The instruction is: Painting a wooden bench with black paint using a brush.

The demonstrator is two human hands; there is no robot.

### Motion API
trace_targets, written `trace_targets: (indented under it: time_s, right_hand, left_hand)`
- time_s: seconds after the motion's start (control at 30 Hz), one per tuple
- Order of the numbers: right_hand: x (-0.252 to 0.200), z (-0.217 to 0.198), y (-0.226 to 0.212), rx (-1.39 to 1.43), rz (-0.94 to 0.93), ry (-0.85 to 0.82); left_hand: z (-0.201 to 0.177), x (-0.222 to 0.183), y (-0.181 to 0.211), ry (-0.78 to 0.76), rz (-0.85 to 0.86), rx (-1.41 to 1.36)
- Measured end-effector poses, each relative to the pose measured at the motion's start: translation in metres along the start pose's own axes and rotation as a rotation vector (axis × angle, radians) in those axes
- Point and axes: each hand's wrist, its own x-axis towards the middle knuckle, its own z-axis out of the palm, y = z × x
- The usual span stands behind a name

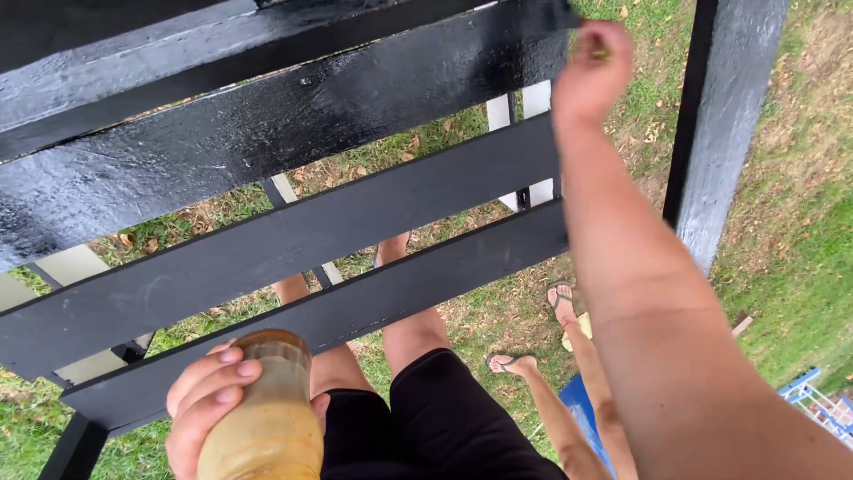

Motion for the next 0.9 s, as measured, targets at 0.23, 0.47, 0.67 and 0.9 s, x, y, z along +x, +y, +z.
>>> trace_targets:
  time_s: [0.23, 0.47, 0.67, 0.9]
  right_hand:
    - [-0.055, 0.058, -0.009, -0.168, -0.171, -0.207]
    - [-0.162, 0.120, -0.056, -0.467, 0.049, -0.694]
    - [0.000, 0.014, 0.006, -0.265, -0.166, -0.153]
    - [-0.048, -0.001, -0.038, -0.626, -0.423, -0.297]
  left_hand:
    - [0.006, -0.005, 0.000, -0.013, 0.038, -0.004]
    - [0.003, 0.001, -0.004, -0.016, 0.107, 0.030]
    - [0.004, -0.002, 0.008, -0.060, 0.040, 0.023]
    - [0.006, -0.008, 0.001, -0.044, 0.032, -0.010]
